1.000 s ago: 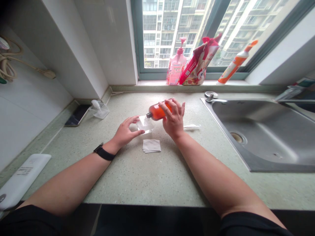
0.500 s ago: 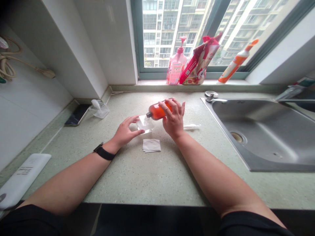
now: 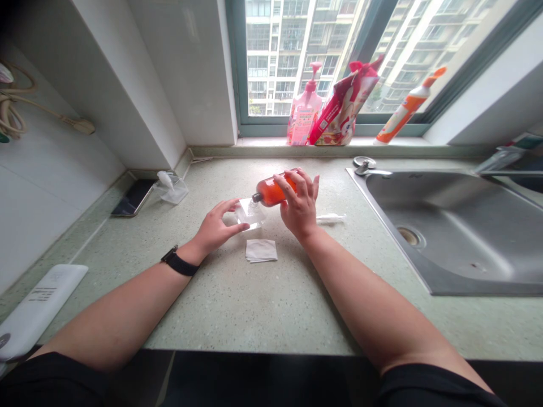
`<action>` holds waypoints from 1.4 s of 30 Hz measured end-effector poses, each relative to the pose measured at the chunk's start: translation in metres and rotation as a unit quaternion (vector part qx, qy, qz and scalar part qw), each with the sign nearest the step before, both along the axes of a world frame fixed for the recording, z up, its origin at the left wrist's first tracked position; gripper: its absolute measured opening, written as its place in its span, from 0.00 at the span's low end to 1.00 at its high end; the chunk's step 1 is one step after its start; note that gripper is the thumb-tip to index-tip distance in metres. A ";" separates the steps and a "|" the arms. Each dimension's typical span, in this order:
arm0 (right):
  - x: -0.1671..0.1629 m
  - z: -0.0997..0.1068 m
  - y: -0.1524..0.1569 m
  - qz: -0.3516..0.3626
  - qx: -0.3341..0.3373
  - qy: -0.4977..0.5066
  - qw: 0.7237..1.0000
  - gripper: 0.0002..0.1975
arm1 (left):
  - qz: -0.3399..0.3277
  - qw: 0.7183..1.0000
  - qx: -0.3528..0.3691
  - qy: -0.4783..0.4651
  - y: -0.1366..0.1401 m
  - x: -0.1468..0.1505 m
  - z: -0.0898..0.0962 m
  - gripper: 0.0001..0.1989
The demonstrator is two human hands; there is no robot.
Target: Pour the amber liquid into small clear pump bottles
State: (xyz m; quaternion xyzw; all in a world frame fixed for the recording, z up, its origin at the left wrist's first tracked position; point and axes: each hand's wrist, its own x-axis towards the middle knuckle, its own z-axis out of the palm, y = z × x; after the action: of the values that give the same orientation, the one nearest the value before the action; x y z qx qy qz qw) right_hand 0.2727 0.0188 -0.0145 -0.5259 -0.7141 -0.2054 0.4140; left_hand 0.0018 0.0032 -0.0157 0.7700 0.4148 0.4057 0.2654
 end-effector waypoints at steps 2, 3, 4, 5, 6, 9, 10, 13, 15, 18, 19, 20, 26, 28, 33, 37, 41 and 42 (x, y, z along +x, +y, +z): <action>0.000 0.000 0.000 -0.004 -0.005 -0.003 1.000 0.43 | 0.000 1.000 0.000 0.000 0.000 0.000 0.000 0.38; 0.000 0.000 0.000 -0.007 -0.008 -0.005 1.000 0.43 | 0.000 1.000 0.001 -0.001 0.000 0.000 0.000 0.37; 0.000 0.000 0.000 -0.008 -0.010 -0.007 1.000 0.43 | 0.000 1.000 0.001 -0.002 0.000 0.000 0.000 0.37; 0.000 0.001 0.000 -0.009 -0.011 -0.008 1.000 0.43 | -0.001 1.000 0.002 -0.003 0.001 0.000 0.000 0.37; 0.000 0.001 0.000 -0.010 -0.011 -0.009 1.000 0.43 | -0.001 1.000 0.003 -0.004 0.001 0.000 0.000 0.37; 0.000 0.001 0.000 -0.014 -0.008 -0.010 1.000 0.42 | -0.002 1.000 0.004 -0.003 0.001 0.000 0.000 0.37; 0.000 0.001 -0.001 -0.013 -0.005 -0.009 1.000 0.42 | -0.003 1.000 0.003 -0.003 0.000 0.000 0.000 0.37; 0.000 0.001 -0.001 -0.007 -0.001 -0.003 1.000 0.42 | -0.002 1.000 0.003 -0.002 0.001 0.000 0.000 0.37; 0.000 0.001 -0.001 -0.005 -0.009 0.002 1.000 0.42 | -0.001 1.000 0.005 -0.002 0.001 0.000 -0.001 0.37; 0.000 0.001 0.000 -0.004 -0.013 0.004 1.000 0.43 | -0.001 1.000 0.007 -0.001 0.001 0.000 -0.001 0.36; 0.000 0.001 0.000 -0.005 -0.012 0.002 1.000 0.43 | 0.000 1.000 0.006 -0.001 0.001 0.000 -0.001 0.36; 0.001 0.001 0.000 -0.006 -0.011 -0.001 1.000 0.44 | 0.000 1.000 0.005 -0.001 0.001 0.000 -0.001 0.37; 0.001 0.000 0.000 -0.010 0.004 -0.011 1.000 0.42 | 0.000 1.000 0.003 -0.001 0.001 0.000 -0.001 0.37; 0.001 0.000 0.000 -0.009 0.008 -0.011 1.000 0.42 | 0.000 1.000 0.003 -0.001 0.001 0.000 -0.001 0.37; 0.001 0.000 0.001 -0.010 -0.011 -0.006 1.000 0.44 | 0.000 1.000 0.004 -0.001 0.001 0.000 -0.001 0.37; 0.002 0.000 0.001 -0.005 -0.005 -0.004 1.000 0.43 | 0.000 1.000 0.001 -0.002 0.001 0.000 -0.001 0.37; 0.002 -0.001 0.001 -0.002 0.012 -0.010 1.000 0.41 | 0.001 1.000 0.003 0.001 0.001 0.000 -0.002 0.37; 0.002 -0.001 0.001 -0.006 0.012 -0.013 1.000 0.41 | 0.001 1.000 0.004 0.000 0.001 0.000 -0.002 0.37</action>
State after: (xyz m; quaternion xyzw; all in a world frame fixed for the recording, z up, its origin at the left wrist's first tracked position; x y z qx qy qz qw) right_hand 0.2749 0.0200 -0.0155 -0.5223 -0.7141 -0.2228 0.4094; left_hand 0.0019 0.0046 -0.0175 0.7705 0.4145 0.4073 0.2620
